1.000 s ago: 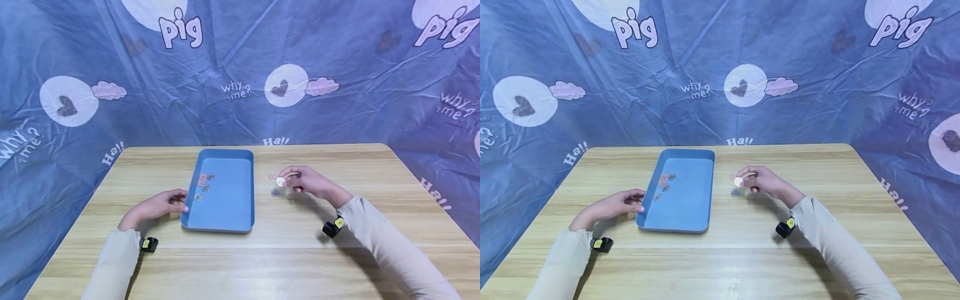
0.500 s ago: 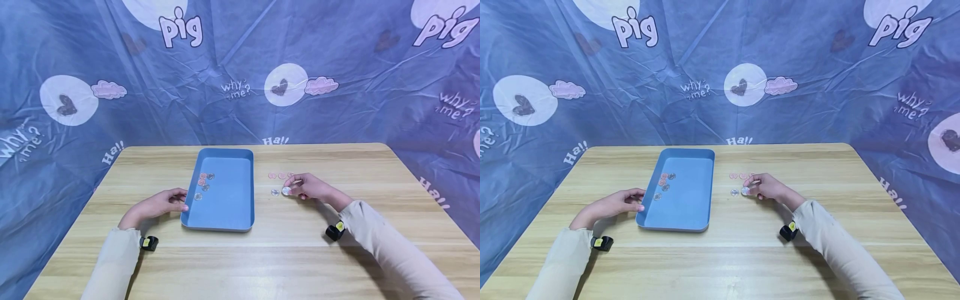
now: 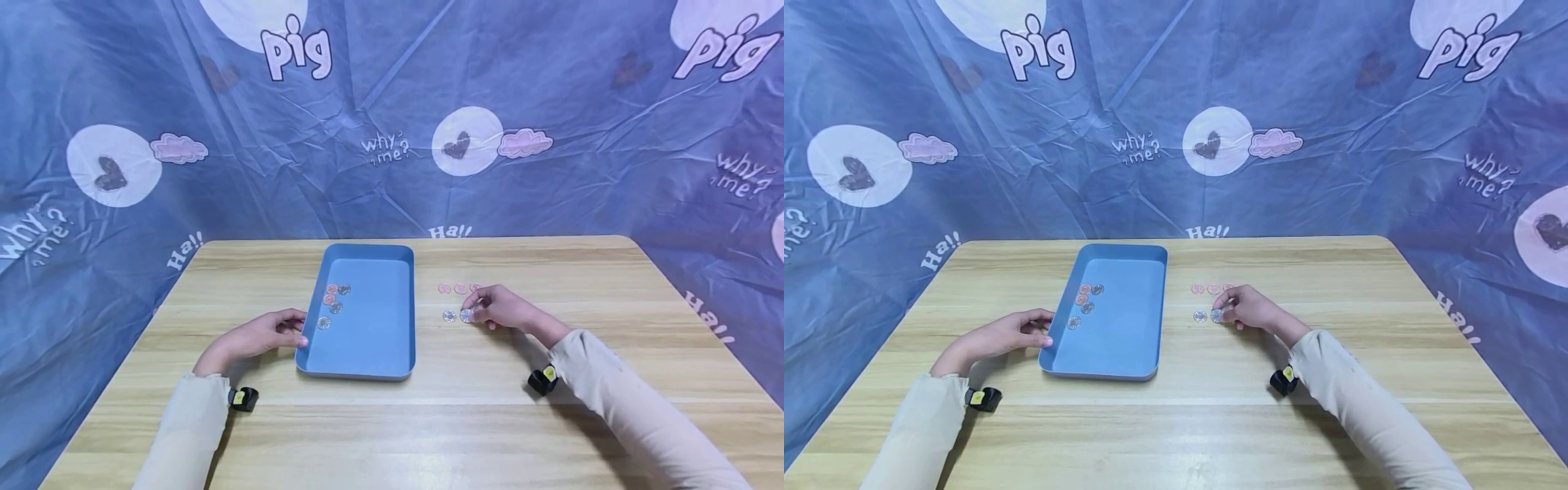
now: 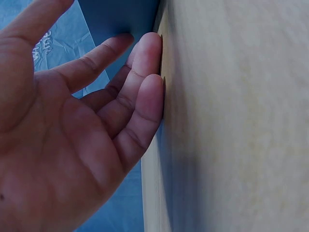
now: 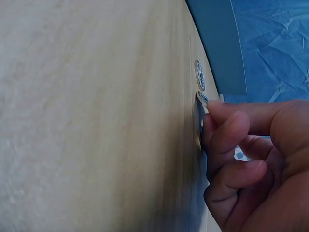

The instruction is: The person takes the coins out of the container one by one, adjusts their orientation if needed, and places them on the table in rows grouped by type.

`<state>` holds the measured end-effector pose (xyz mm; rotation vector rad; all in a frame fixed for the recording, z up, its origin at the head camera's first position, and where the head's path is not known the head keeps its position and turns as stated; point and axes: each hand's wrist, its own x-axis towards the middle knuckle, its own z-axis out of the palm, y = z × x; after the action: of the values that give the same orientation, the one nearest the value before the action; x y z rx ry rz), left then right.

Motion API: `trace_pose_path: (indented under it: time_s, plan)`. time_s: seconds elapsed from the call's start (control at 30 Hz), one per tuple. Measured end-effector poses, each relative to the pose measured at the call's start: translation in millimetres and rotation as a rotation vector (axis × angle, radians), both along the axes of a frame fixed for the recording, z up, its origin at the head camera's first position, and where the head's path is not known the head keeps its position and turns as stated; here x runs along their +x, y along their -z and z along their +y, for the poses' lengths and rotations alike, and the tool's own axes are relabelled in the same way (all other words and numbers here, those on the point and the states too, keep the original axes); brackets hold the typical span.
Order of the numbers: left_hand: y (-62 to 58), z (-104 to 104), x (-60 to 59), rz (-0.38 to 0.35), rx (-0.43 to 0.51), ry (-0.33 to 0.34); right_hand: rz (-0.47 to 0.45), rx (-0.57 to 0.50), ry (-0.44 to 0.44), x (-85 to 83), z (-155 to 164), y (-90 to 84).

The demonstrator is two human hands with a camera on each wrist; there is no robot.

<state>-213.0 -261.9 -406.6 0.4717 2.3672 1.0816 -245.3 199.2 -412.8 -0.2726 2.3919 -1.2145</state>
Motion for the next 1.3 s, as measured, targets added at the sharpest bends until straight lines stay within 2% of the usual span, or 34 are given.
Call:
trace_pose_path:
  time_s: [0.5,0.93,1.3]
  plan:
    - [-0.9,-0.4,-0.3,0.008,-0.008,0.011,0.104,0.088,-0.027,-4.5,-3.0,5.8]
    - [-2.2,0.6,1.4,-0.010,-0.001,0.002,0.094,0.049,-0.059,-1.1,-0.3,2.8]
    - [-1.5,0.3,1.4,-0.004,0.001,0.011,0.077,0.067,-0.044,-2.9,2.1,8.3]
